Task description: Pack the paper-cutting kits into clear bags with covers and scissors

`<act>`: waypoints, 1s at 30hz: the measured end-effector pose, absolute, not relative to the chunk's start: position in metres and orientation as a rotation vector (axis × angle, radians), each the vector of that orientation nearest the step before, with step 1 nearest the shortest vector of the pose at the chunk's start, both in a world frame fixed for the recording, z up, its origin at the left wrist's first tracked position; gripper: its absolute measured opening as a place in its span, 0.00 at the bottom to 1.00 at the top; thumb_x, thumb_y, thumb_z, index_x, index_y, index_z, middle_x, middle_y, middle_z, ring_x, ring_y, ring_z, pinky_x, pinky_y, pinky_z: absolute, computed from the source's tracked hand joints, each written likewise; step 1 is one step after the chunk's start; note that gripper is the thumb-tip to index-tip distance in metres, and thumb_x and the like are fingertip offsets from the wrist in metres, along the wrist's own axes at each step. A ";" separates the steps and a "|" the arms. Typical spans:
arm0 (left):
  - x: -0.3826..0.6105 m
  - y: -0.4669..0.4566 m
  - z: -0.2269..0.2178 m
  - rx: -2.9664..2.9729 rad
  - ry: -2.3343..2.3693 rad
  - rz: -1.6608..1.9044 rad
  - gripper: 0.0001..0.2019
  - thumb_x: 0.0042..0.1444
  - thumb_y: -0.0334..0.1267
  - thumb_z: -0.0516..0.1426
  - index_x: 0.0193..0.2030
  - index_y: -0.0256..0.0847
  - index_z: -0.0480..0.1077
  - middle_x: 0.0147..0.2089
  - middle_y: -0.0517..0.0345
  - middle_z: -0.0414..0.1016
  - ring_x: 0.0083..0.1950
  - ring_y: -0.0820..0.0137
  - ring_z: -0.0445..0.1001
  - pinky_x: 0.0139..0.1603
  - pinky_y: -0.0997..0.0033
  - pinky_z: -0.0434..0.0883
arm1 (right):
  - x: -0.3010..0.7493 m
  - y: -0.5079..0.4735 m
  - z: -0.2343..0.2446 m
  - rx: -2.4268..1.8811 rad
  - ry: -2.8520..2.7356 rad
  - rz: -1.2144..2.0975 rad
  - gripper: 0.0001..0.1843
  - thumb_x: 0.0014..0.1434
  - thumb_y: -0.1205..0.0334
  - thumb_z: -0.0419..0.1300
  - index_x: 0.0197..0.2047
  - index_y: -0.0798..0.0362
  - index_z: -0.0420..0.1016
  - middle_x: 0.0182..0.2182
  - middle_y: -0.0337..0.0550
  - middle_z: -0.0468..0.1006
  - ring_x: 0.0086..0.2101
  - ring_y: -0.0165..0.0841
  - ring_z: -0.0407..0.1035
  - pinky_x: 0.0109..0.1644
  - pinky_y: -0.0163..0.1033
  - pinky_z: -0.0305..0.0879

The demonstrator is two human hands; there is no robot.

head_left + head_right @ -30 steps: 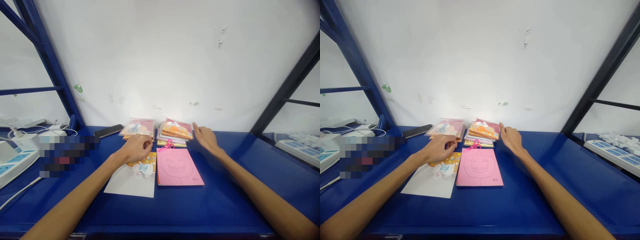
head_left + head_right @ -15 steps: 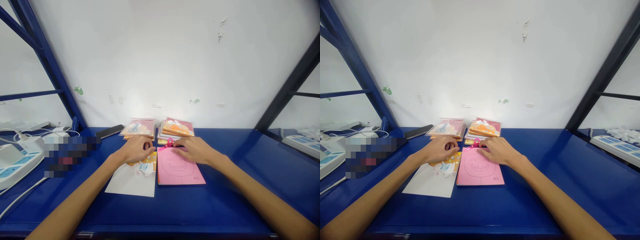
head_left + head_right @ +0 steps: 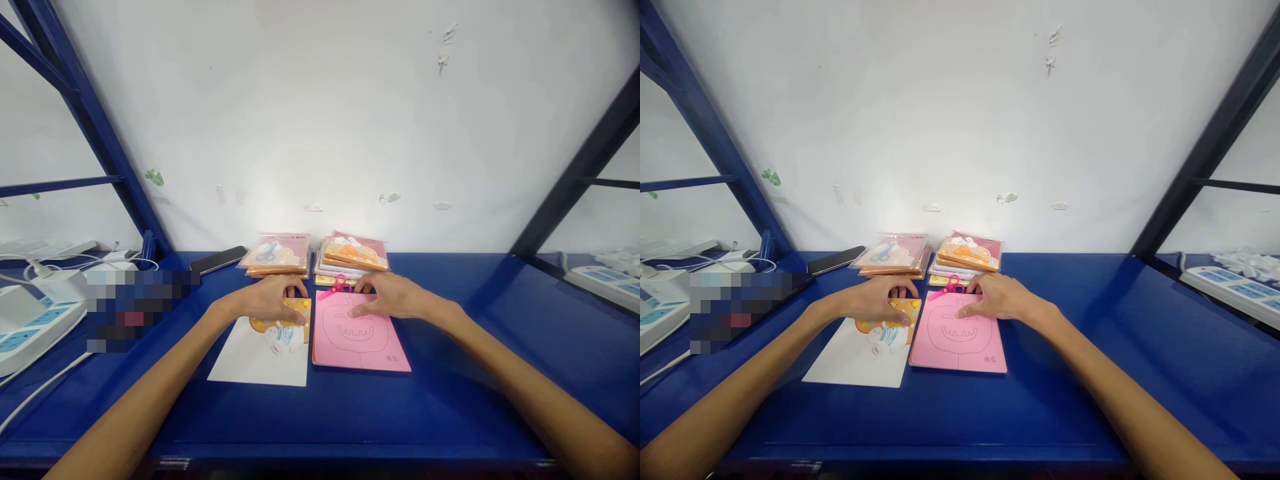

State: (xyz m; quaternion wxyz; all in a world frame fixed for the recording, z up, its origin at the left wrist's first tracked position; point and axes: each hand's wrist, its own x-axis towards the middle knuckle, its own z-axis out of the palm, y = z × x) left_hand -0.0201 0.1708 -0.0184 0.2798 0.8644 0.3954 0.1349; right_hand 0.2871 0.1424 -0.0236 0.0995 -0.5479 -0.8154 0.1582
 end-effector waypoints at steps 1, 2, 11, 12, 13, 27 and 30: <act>-0.020 0.171 -0.019 2.312 1.061 0.362 0.24 0.40 0.53 0.70 0.44 0.47 0.79 0.32 0.59 0.72 0.29 0.68 0.69 0.26 0.73 0.61 | 0.289 0.143 -0.023 -1.621 -2.405 0.513 0.36 0.46 0.28 0.67 0.45 0.51 0.80 0.43 0.48 0.82 0.39 0.43 0.74 0.39 0.44 0.66; -0.021 0.172 -0.019 2.312 1.062 0.360 0.24 0.40 0.53 0.70 0.45 0.47 0.79 0.32 0.59 0.72 0.30 0.67 0.69 0.26 0.73 0.61 | 0.290 0.143 -0.023 -1.618 -2.399 0.559 0.37 0.44 0.28 0.68 0.45 0.51 0.79 0.43 0.48 0.82 0.39 0.43 0.74 0.38 0.43 0.66; -0.018 0.167 -0.021 2.254 1.045 0.439 0.16 0.54 0.55 0.62 0.42 0.46 0.80 0.29 0.58 0.73 0.27 0.68 0.69 0.24 0.74 0.61 | 0.297 0.139 -0.022 -1.582 -2.429 0.853 0.29 0.40 0.33 0.73 0.32 0.51 0.80 0.26 0.40 0.77 0.24 0.32 0.65 0.23 0.37 0.53; -0.016 0.166 -0.021 2.257 1.044 0.452 0.16 0.55 0.55 0.61 0.41 0.46 0.80 0.28 0.57 0.72 0.27 0.69 0.69 0.24 0.74 0.61 | 0.297 0.138 -0.022 -1.580 -2.450 0.871 0.29 0.40 0.33 0.72 0.31 0.50 0.80 0.25 0.39 0.76 0.23 0.31 0.63 0.22 0.37 0.51; -0.015 0.164 -0.020 2.265 1.047 0.455 0.17 0.56 0.55 0.61 0.40 0.45 0.80 0.28 0.57 0.72 0.27 0.69 0.69 0.24 0.74 0.61 | 0.296 0.138 -0.021 -1.583 -2.463 0.872 0.29 0.41 0.32 0.72 0.30 0.50 0.79 0.24 0.38 0.74 0.22 0.30 0.61 0.22 0.37 0.49; -0.023 0.165 -0.008 2.289 0.988 0.269 0.31 0.37 0.50 0.73 0.53 0.55 0.78 0.46 0.55 0.75 0.45 0.60 0.74 0.40 0.70 0.70 | 0.289 0.128 -0.006 -1.484 -2.307 1.076 0.31 0.37 0.44 0.78 0.41 0.51 0.78 0.31 0.41 0.79 0.30 0.34 0.69 0.27 0.36 0.60; -0.025 0.165 -0.007 2.288 1.003 0.222 0.34 0.36 0.48 0.73 0.55 0.56 0.77 0.48 0.55 0.74 0.47 0.59 0.73 0.43 0.68 0.70 | 0.292 0.128 -0.005 -1.311 -2.285 1.377 0.23 0.44 0.45 0.75 0.38 0.53 0.82 0.35 0.45 0.82 0.34 0.36 0.74 0.33 0.37 0.67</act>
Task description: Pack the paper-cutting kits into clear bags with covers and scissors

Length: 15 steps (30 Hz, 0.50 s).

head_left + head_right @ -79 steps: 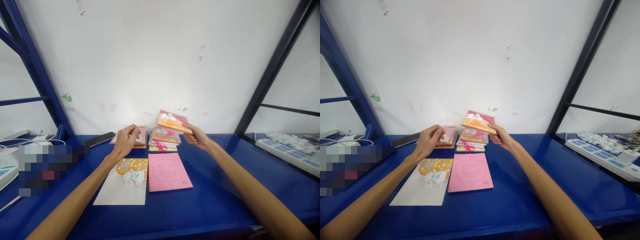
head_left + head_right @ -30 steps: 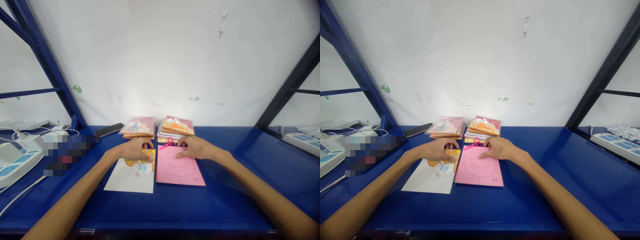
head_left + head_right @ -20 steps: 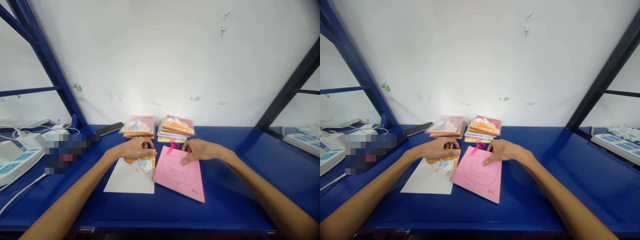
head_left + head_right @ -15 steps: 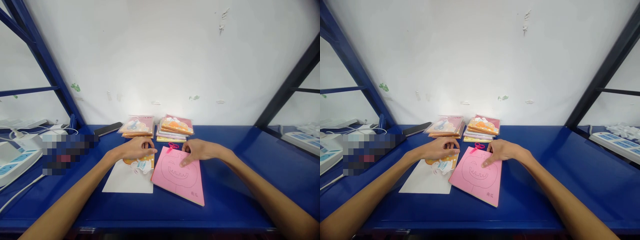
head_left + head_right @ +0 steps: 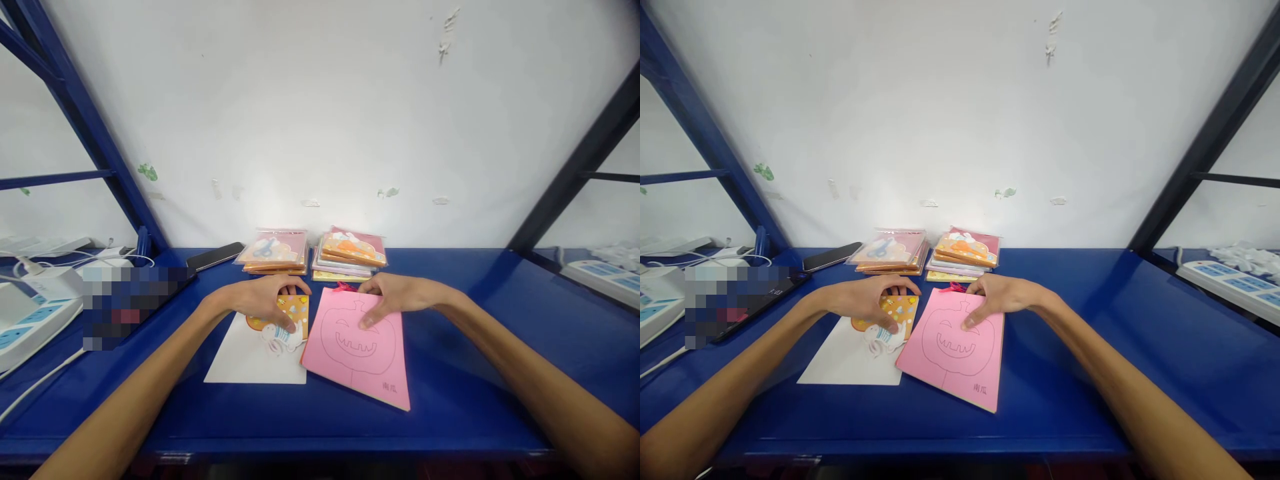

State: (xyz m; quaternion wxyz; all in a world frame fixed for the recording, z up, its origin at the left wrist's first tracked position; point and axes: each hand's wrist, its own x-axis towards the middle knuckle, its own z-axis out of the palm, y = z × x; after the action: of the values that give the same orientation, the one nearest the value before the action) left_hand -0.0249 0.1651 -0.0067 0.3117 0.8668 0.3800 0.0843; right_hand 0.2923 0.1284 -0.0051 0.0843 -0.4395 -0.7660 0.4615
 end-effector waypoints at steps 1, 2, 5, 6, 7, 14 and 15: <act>-0.025 0.165 -0.007 2.286 1.005 0.227 0.33 0.36 0.47 0.73 0.55 0.55 0.77 0.47 0.55 0.74 0.46 0.59 0.73 0.41 0.68 0.70 | 0.293 0.128 -0.004 -1.281 -2.281 1.431 0.22 0.46 0.46 0.75 0.36 0.54 0.82 0.35 0.45 0.83 0.34 0.37 0.74 0.34 0.37 0.68; -0.024 0.164 -0.007 2.286 1.006 0.241 0.33 0.36 0.47 0.73 0.54 0.54 0.78 0.46 0.55 0.74 0.44 0.60 0.73 0.40 0.68 0.69 | 0.294 0.128 -0.003 -1.264 -2.272 1.467 0.21 0.46 0.47 0.75 0.36 0.54 0.82 0.35 0.45 0.83 0.35 0.37 0.75 0.35 0.38 0.68; -0.021 0.164 -0.010 2.300 0.994 0.286 0.30 0.38 0.46 0.72 0.53 0.53 0.78 0.45 0.55 0.74 0.44 0.60 0.73 0.39 0.68 0.69 | 0.296 0.126 0.003 -1.205 -2.267 1.485 0.20 0.47 0.49 0.75 0.37 0.54 0.80 0.36 0.44 0.82 0.37 0.38 0.74 0.37 0.38 0.69; -0.020 0.164 -0.012 2.307 0.985 0.302 0.30 0.40 0.46 0.72 0.54 0.52 0.77 0.46 0.55 0.74 0.45 0.60 0.73 0.40 0.68 0.69 | 0.296 0.126 0.006 -1.186 -2.284 1.457 0.20 0.47 0.49 0.75 0.37 0.53 0.79 0.37 0.43 0.81 0.37 0.37 0.74 0.36 0.38 0.68; -0.018 0.165 -0.015 2.315 0.973 0.319 0.29 0.42 0.46 0.71 0.55 0.52 0.77 0.46 0.55 0.74 0.45 0.60 0.73 0.40 0.67 0.69 | 0.297 0.126 0.008 -1.175 -2.305 1.409 0.20 0.48 0.49 0.75 0.37 0.53 0.78 0.36 0.42 0.80 0.36 0.36 0.73 0.35 0.37 0.66; 0.001 0.159 -0.026 2.403 0.875 0.634 0.18 0.54 0.44 0.63 0.52 0.44 0.77 0.52 0.48 0.77 0.53 0.55 0.73 0.52 0.59 0.68 | 0.293 0.126 0.013 -1.169 -2.348 1.042 0.21 0.48 0.47 0.75 0.32 0.51 0.72 0.31 0.36 0.71 0.32 0.31 0.65 0.31 0.35 0.59; 0.003 0.157 -0.023 2.365 0.846 0.698 0.15 0.57 0.42 0.60 0.50 0.43 0.78 0.51 0.48 0.78 0.52 0.56 0.73 0.53 0.58 0.68 | 0.291 0.126 0.013 -1.164 -2.327 1.033 0.20 0.48 0.46 0.74 0.33 0.51 0.74 0.32 0.37 0.73 0.34 0.32 0.66 0.33 0.36 0.61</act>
State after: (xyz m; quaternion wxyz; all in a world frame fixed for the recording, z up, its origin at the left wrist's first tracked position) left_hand 0.0025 0.1570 -0.0232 0.2642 0.8750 0.3129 0.2584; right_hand 0.2906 0.1257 0.0126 0.1702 -0.4096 -0.8191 0.3638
